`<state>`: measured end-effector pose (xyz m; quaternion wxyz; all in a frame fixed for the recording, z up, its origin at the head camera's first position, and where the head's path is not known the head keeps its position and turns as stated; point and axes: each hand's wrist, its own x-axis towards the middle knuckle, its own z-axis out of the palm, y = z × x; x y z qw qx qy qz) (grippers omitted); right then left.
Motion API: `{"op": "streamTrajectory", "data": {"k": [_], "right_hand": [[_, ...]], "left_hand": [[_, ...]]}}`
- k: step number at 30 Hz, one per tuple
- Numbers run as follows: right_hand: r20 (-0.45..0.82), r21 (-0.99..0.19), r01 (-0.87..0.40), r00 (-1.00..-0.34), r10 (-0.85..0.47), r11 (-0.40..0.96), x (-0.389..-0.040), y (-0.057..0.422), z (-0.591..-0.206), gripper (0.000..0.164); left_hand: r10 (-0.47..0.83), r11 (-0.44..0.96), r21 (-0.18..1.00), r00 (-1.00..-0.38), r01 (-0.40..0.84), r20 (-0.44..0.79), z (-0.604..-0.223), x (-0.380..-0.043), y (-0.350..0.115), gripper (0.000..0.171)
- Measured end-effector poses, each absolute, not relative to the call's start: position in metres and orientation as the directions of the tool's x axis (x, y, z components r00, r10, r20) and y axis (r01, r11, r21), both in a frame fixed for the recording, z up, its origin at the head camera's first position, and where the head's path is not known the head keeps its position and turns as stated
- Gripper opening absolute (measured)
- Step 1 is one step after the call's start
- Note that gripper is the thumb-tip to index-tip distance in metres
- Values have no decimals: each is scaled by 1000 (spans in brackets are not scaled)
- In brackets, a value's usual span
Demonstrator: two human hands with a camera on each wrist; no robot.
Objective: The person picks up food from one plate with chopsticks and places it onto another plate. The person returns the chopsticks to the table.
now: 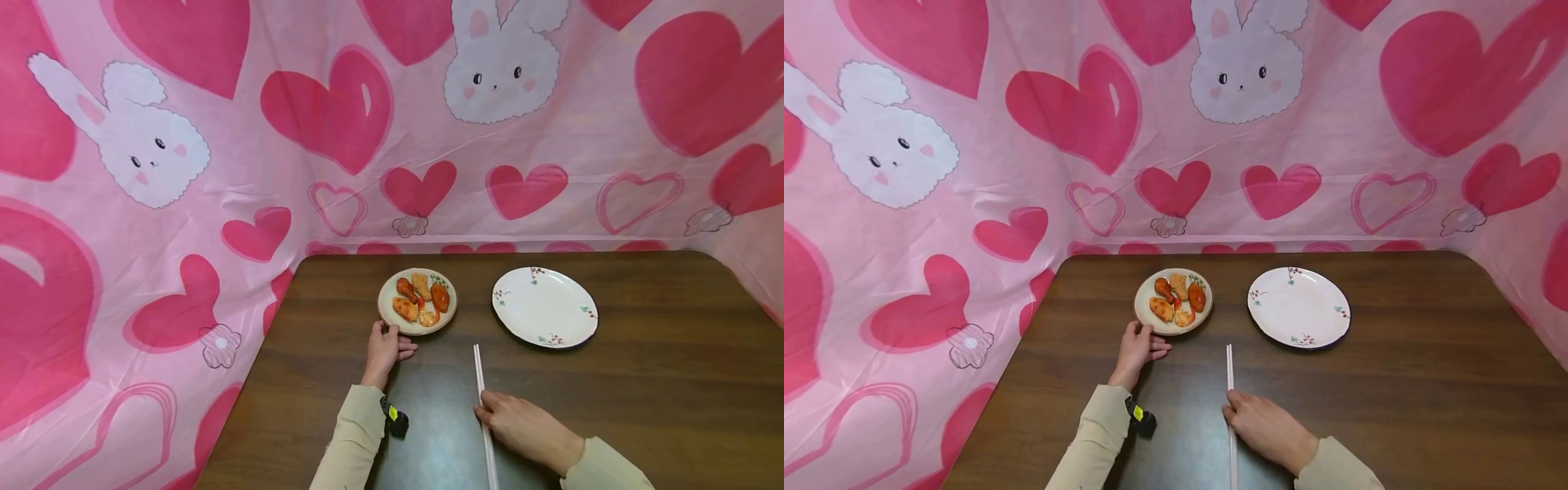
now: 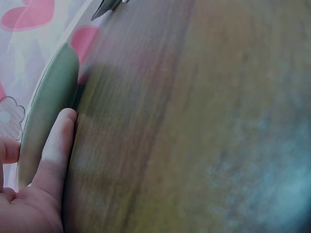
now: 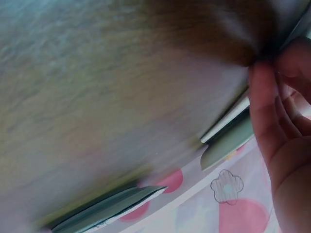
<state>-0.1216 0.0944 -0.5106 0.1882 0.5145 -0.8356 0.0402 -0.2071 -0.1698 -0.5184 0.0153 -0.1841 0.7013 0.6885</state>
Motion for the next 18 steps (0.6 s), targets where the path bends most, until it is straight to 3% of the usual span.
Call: {"op": "streamTrajectory", "data": {"k": [12,18], "right_hand": [[374,43,-882,-422,-826,470,-120,96,-512,16],[410,-3,-871,-449,-794,492,-131,105,-497,31]], "left_hand": [[-225,-32,958,-931,-287,-286,-524,-206,-172,36],[-183,-61,935,-917,-350,-355,-519,-193,-182,62]]}}
